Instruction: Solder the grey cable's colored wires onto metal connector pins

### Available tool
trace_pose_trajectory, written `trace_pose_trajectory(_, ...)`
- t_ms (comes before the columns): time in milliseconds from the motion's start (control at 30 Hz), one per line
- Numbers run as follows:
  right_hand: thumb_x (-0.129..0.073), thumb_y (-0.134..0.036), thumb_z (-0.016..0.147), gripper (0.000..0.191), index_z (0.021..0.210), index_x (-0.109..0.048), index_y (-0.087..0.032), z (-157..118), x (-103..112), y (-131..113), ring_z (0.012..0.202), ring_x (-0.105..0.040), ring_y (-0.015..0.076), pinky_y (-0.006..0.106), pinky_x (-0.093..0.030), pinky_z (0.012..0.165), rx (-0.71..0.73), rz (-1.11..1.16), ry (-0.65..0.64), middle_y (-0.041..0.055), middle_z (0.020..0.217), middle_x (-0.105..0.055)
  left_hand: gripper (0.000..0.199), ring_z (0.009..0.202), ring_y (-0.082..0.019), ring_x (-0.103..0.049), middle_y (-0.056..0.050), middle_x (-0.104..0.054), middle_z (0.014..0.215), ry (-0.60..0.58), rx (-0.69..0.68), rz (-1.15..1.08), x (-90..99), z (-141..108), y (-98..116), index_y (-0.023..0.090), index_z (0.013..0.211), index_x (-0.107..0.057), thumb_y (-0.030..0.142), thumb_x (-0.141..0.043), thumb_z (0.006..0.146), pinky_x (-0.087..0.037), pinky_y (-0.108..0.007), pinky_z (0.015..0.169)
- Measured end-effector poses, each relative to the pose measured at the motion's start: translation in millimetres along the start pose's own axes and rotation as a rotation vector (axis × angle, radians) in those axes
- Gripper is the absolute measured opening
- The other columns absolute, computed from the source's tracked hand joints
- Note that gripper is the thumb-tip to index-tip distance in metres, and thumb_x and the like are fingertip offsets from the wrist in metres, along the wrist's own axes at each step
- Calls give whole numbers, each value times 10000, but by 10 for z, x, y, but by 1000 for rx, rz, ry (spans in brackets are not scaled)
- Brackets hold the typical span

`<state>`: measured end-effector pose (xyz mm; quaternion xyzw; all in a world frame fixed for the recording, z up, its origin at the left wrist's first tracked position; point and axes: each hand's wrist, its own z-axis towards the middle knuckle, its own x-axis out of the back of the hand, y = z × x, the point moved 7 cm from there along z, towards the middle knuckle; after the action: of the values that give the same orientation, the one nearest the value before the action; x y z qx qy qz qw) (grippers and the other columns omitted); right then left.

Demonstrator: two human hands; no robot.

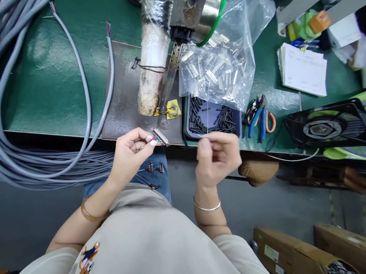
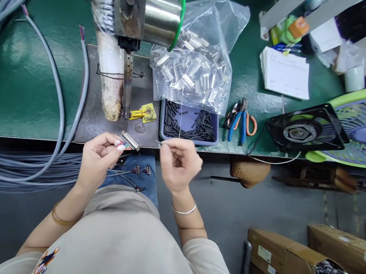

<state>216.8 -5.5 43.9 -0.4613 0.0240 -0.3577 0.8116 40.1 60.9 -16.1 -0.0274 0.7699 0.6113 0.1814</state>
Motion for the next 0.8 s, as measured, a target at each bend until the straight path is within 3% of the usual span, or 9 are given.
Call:
trace_pose_trajectory(67,-570,-220,997,197,1193,-586,-227,-55,66,-37,420,-519,68,211,-403,401,71,38,80,-60,690,-611,174,425,-5,-362,5,-614,690,11,-1,-18,12,2,-3,132,685,-617,187,-781,676,-266,-150,379)
trace_pose_trajectory(133,-548,-158,997,289,1273,-550,-240,-90,-1,-51,563,-684,118,263,-570,549,102,2,9,-21,816,-723,184,424,-5,-358,4,-618,699,17,-2,-28,17,9,-2,134,684,-613,191,-788,673,-263,-154,376)
trace_pose_trajectory(200,-589,-102,963,269,1195,-592,-238,-114,-121,-70,782,-770,158,321,-647,753,144,-67,-95,12,958,-775,192,429,-5,-355,0,-635,714,21,-6,-32,16,20,7,138,685,-611,195,-793,671,-272,-155,381)
trace_pose_trajectory(267,-642,-76,920,198,1054,-623,-221,-128,-242,-97,917,-774,169,319,-645,841,192,-90,-177,25,999,-782,192,434,-5,-353,-3,-648,728,22,-16,-32,12,35,23,140,684,-610,192,-794,669,-283,-155,388)
trace_pose_trajectory(433,-634,-71,891,158,876,-576,-217,-97,-390,-124,918,-764,158,282,-625,781,225,-103,-186,45,1035,-780,149,455,-15,-364,7,-635,711,49,-59,0,4,96,68,143,685,-628,180,-771,673,-338,-155,425)
trace_pose_trajectory(633,-622,-57,881,183,882,-548,-224,-52,-441,-112,902,-763,151,276,-625,769,261,-101,-184,59,1070,-779,131,598,-60,-518,2,-619,710,99,-125,62,36,158,98,142,680,-621,169,-750,676,-436,-151,544)
trace_pose_trajectory(800,-630,-55,874,193,877,-539,-226,-26,-468,-97,900,-760,153,280,-624,776,265,-95,-186,61,1080,-778,112,610,-66,-535,9,-600,689,118,-160,124,47,172,128,145,684,-615,168,-723,699,-445,-165,571)
